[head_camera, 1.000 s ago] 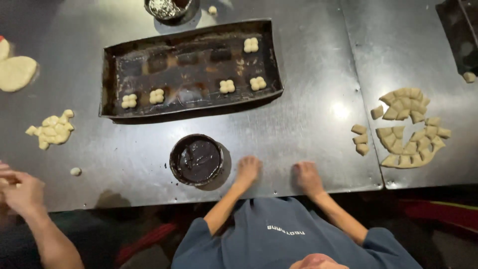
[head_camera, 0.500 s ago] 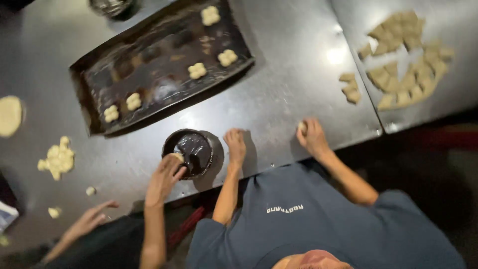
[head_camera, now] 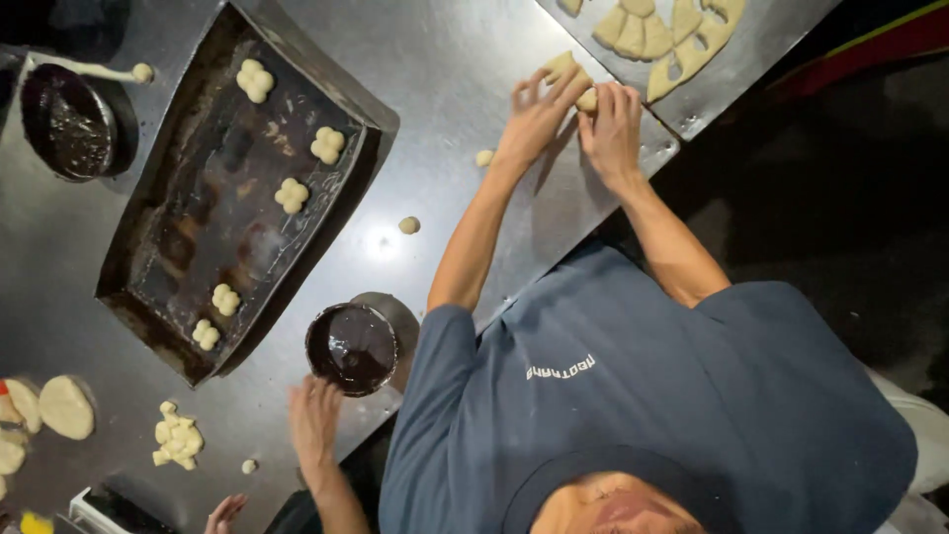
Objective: The person fills small pieces of dough with chocolate, shapes them into balls, and arranges them into clusters on a baking tray before walking away.
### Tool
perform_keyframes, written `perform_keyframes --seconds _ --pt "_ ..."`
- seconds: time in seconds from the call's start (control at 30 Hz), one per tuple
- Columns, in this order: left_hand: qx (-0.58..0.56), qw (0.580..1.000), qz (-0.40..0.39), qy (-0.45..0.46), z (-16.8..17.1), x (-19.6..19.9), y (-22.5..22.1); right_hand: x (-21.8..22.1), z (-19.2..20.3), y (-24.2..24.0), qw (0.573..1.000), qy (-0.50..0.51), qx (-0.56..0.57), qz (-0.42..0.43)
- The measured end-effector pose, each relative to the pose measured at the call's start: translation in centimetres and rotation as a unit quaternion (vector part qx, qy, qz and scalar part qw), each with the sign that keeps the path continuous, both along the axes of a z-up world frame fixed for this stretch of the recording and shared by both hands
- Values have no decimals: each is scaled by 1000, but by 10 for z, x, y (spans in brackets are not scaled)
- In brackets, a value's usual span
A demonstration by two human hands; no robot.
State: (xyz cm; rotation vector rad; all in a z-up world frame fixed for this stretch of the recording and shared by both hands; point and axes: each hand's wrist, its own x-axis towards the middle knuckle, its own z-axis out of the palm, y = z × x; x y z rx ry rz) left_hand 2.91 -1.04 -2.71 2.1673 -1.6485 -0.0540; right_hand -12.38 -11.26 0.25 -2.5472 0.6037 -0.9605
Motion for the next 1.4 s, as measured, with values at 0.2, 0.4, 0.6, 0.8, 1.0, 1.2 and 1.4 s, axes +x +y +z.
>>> perform_keyframes --seconds 0.2,0.4,0.6,0.8,1.0,1.2,1.4 --pt "80 995 35 -40 -32 -20 -41 -36 -44 -24 986 -23 154 67" --pt "-41 966 149 205 27 -98 121 -81 -15 28 930 -91 355 11" --pt "-14 864 503 23 19 -157 309 -57 -16 92 963 3 119 241" --pt "-81 842 533 19 -53 -107 299 7 -10 148 945 61 -45 317" --pt "-102 895 432 -41 -116 -155 289 -18 -36 157 909 78 -41 408" --pt "-13 855 518 -40 -109 -108 316 17 -37 143 954 60 -71 286" --pt "-86 903 422 -1 -151 -126 319 -4 -70 141 947 91 -20 307"
